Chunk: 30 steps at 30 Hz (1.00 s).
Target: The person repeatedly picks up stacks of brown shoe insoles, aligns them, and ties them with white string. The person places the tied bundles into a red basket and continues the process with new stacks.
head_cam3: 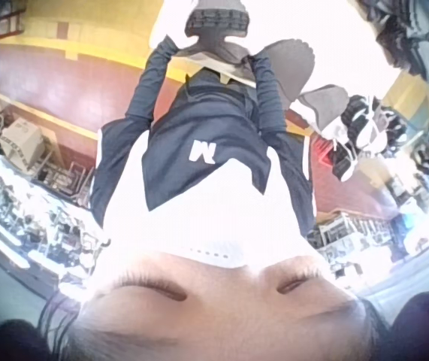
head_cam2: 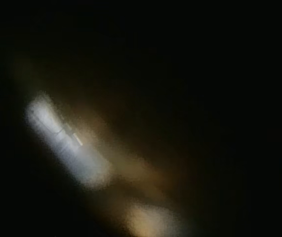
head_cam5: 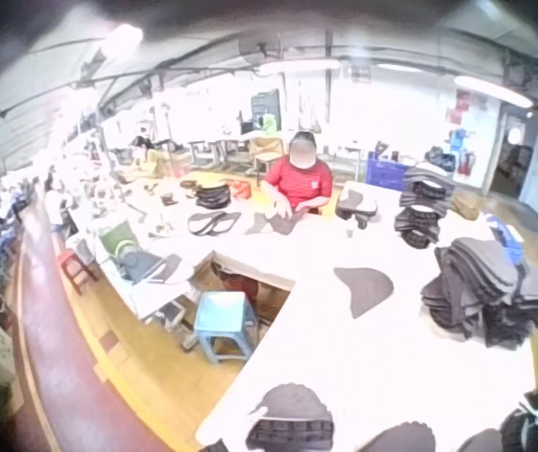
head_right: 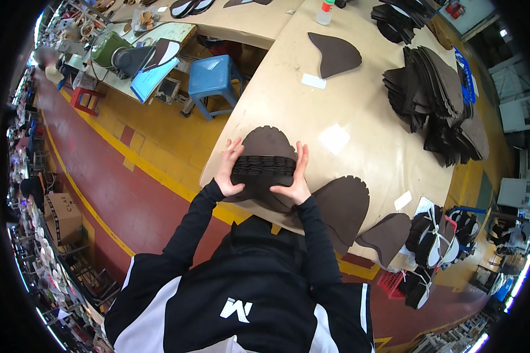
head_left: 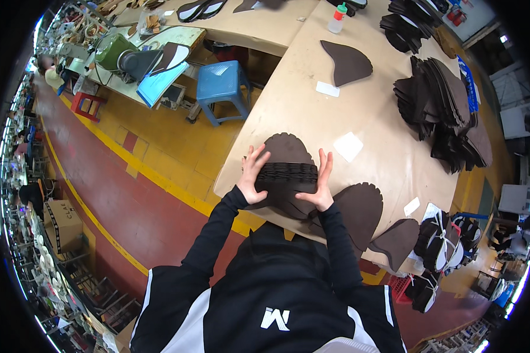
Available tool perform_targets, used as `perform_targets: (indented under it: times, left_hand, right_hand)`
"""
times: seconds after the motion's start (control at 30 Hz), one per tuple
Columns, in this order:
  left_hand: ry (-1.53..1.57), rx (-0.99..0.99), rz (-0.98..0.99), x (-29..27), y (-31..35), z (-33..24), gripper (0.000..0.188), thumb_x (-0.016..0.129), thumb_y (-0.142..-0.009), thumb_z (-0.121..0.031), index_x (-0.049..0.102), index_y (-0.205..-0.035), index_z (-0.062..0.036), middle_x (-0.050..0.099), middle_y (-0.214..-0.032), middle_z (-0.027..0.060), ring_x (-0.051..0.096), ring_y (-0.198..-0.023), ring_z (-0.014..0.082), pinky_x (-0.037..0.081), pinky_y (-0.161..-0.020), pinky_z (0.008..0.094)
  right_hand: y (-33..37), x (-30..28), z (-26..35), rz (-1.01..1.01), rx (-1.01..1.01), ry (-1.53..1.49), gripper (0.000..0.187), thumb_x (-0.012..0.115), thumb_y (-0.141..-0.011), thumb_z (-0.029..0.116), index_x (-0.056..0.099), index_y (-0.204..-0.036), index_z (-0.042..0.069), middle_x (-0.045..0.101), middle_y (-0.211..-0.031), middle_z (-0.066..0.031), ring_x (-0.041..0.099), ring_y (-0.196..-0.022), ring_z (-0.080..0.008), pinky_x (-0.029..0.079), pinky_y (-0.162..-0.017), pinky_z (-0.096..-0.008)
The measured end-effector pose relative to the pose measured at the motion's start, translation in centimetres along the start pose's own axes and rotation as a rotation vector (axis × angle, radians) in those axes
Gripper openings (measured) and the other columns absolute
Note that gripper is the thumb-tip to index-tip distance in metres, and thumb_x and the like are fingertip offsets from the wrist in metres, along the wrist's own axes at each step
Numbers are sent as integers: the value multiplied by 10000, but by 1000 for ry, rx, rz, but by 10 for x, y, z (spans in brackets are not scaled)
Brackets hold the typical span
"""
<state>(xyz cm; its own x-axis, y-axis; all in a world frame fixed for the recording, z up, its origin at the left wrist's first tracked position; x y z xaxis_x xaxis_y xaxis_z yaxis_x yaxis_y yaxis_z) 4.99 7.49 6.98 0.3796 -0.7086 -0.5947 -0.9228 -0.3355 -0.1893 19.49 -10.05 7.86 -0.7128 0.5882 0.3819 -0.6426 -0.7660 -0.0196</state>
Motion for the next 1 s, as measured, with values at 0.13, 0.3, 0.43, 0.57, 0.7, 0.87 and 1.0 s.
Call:
perform_targets:
  times: [0.13, 0.3, 0.43, 0.57, 0.7, 0.87, 1.0]
  left_hand:
    - [85, -102, 126, 0, -10, 2, 872, 700, -608, -157, 329, -1396, -111, 327, -1427, 149, 115, -1404, 381, 89, -1090, 588]
    - [206, -88, -29, 7, -10, -6, 777, 675, -563, -70, 425, -1298, -118, 491, -1138, 94, 455, -1139, 302, 322, -973, 465]
    - [118, -44, -122, 7, -10, -9, 702, 612, -514, -22, 496, -1202, -97, 513, -996, 91, 501, -997, 290, 374, -902, 390]
    - [124, -28, -145, 19, -12, -7, 623, 583, -509, -22, 544, -1126, -105, 516, -966, 83, 500, -980, 290, 382, -878, 374]
    - [131, -33, -118, 14, -18, -11, 545, 627, -579, -63, 548, -1115, -116, 531, -1000, 75, 510, -994, 276, 374, -893, 379]
    - [181, -41, -50, 19, -12, -3, 418, 656, -580, -57, 606, -993, -91, 563, -977, 69, 549, -969, 254, 405, -883, 361]
    - [282, -86, -112, 21, -5, 3, 424, 671, -528, -5, 617, -942, -76, 573, -973, 81, 560, -967, 275, 422, -893, 363]
  right_hand:
    - [-5, -10, 7, 196, -64, 863, 1131, 729, -708, 474, -6, -1479, 93, 10, -1535, -157, 57, -1417, -304, 35, -1137, -431]
    - [-12, 11, 8, -532, -286, 457, 787, 416, -910, 509, 85, -1476, 72, 117, -1519, -181, 108, -1411, -308, 70, -1137, -430]
    - [-7, 8, -13, -139, -95, 875, 711, 210, -958, 562, 199, -1459, 57, 161, -1521, -144, 72, -1418, -290, 1, -1134, -425]
    - [-16, -14, -25, -563, -142, 579, 714, 246, -967, 537, 53, -1477, 75, 100, -1535, -130, 45, -1419, -271, 23, -1136, -428]
    - [-20, -8, -22, -357, -129, 363, 696, 322, -972, 475, 33, -1477, 94, 165, -1507, -178, 123, -1402, -299, 63, -1133, -438]
    - [2, -41, -9, -204, -115, -25, 1011, 562, -784, 630, -28, -1480, 194, 196, -1493, -190, 162, -1392, -335, 94, -1126, -461]
    - [40, -56, -44, 138, -259, 606, 1325, 845, -596, 401, -133, -1460, 170, 105, -1512, -215, 130, -1402, -346, 121, -1122, -467]
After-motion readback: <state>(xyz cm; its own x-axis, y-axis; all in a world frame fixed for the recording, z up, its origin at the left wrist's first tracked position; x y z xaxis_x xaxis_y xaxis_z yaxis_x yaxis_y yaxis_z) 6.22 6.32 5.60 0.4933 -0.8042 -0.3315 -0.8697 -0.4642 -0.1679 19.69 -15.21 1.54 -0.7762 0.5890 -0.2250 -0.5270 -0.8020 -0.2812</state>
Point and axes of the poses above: each hand's wrist, its own y-axis away from the middle knuckle, its own x-axis out of the palm, z = x × y, the point moved 1 cm from there along -y, towards the middle knuckle
